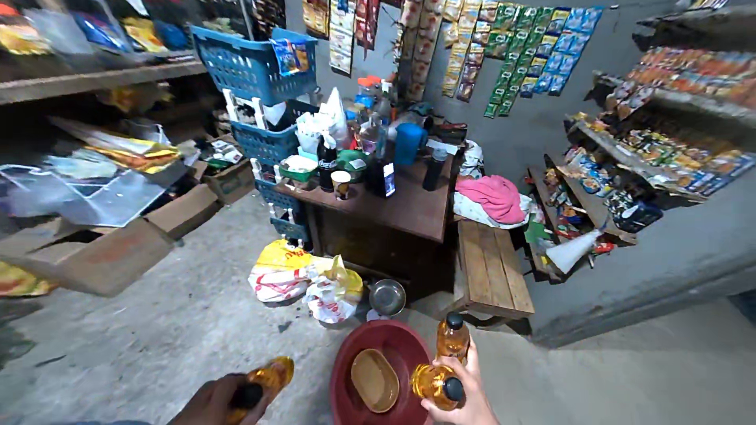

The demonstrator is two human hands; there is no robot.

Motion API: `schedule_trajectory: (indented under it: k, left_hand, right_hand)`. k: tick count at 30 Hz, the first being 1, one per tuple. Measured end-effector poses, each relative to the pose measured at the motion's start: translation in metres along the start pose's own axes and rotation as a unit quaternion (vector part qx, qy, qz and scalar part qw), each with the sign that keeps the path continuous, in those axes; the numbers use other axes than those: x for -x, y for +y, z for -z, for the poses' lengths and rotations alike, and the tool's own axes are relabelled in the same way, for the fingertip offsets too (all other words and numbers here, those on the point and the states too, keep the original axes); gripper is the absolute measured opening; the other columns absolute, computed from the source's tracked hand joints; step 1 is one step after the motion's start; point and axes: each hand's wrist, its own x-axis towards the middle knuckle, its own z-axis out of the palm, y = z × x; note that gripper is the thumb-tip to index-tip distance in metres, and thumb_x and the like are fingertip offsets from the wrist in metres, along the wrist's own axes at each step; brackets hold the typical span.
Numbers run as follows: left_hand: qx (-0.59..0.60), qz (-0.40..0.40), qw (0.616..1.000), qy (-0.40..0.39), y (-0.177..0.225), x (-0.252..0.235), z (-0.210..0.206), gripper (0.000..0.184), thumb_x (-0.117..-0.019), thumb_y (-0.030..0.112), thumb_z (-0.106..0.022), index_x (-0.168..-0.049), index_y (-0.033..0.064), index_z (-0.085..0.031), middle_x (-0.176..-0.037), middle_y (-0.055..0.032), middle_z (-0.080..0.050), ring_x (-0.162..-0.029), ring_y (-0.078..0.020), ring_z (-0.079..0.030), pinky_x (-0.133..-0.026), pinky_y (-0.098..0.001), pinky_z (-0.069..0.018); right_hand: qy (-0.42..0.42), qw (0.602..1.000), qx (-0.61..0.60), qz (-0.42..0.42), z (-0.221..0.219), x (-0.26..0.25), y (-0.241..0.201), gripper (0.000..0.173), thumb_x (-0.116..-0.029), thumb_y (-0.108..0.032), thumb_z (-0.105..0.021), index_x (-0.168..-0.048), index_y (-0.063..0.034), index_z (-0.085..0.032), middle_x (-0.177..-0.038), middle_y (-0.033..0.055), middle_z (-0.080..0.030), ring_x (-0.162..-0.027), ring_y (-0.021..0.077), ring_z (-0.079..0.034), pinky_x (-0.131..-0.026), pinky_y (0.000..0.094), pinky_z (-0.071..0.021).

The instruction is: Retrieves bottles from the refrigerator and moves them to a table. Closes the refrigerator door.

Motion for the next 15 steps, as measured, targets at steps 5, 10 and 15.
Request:
schedule_trajectory:
  k: [5,10,15]
  left_hand:
    - [-0.041,-0.101,0.992,0.07,0.062,-0.105,-0.041,0.047,-0.0848,0.038,-0.076,-0.1,-0.0054,-0.068,-0.089,-0.026,-0.069,-0.077,-0.0467,-0.071,-0.061,-0.0628,-0.0559]
    - [-0.061,-0.105,0.992,0.043,0.138,-0.208,-0.103,0.044,-0.0888,0.037,-0.077,-0.101,-0.0036,-0.067,-0.088,-0.0248,-0.068,-0.078,-0.0458,-0.071,-0.061,-0.0616,-0.0556]
    - [-0.072,-0.031,0.994,-0.071,0.219,-0.311,-0.158,0.046,-0.0963,0.039,-0.071,-0.112,-0.0041,-0.067,-0.101,-0.0271,-0.069,-0.094,-0.0475,-0.07,-0.075,-0.0638,-0.0552]
  right_hand:
    - [0.028,0.999,-0.022,-0.021,0.024,-0.052,0.048,0.067,-0.0605,-0.058,-0.09,-0.113,-0.0219,-0.071,-0.157,0.0357,-0.024,-0.149,0.022,-0.032,-0.115,0.0281,-0.0369]
    - [0.003,0.998,-0.055,-0.015,0.049,-0.123,0.13,0.069,-0.0593,-0.059,-0.09,-0.112,-0.019,-0.072,-0.156,0.039,-0.025,-0.148,0.0258,-0.034,-0.114,0.0305,-0.0392]
    - [-0.051,0.993,-0.106,-0.002,0.06,-0.22,0.227,0.067,-0.0584,-0.054,-0.093,-0.112,-0.0197,-0.072,-0.156,0.0376,-0.025,-0.148,0.0251,-0.033,-0.115,0.0293,-0.0393]
